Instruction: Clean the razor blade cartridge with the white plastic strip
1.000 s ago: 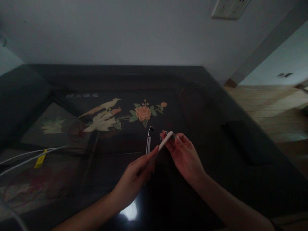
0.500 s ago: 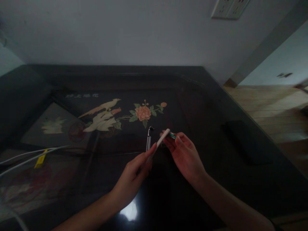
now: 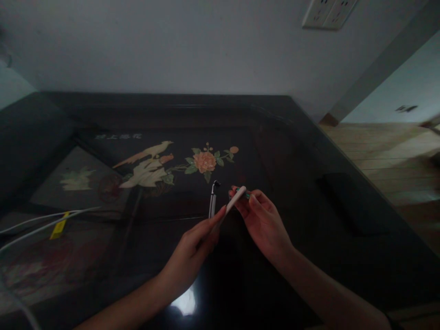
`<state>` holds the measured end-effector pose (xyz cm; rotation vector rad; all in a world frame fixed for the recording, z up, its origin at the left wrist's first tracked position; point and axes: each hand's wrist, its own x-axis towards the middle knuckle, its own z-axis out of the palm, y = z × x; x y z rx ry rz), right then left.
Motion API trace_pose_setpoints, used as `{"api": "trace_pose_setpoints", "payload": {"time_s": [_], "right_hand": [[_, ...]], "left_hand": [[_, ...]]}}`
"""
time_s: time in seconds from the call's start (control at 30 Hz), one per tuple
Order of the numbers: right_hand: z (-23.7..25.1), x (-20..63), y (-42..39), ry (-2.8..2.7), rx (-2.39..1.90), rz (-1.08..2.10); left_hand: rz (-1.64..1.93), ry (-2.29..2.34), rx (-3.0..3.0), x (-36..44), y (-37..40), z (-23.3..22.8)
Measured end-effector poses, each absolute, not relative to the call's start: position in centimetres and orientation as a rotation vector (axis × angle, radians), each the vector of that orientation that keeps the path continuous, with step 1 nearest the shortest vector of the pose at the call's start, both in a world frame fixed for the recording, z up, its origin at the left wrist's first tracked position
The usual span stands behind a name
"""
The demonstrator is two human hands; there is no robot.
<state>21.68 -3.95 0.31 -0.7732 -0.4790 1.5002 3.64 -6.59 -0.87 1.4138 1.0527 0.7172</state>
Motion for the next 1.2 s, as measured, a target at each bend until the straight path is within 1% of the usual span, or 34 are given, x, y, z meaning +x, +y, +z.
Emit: {"api": "trace_pose_setpoints", "payload": {"time_s": [0.33,0.67,0.83,1.2], "right_hand": [[0.7,21.7,-4.1,-0.463,-0.788,1.501],[0.5,21.5,-3.9,-0.479,-0.791,1.467],[0.6,21.5,-4.0,-0.486,-0.787,1.457],[0.8,21.6,-4.0,-0.487,-0.775,1.458]], "left_hand": [[0.742,1.127,1.291,3.6,-6.6,-1.0],[0.707,0.959,1.317,4.2,-7.1,-0.2],[0.669,0.904,1.210,3.9,-7.2,-0.5],[0.729,1.064,1.179,4.1,-6.5,-0.5]]}}
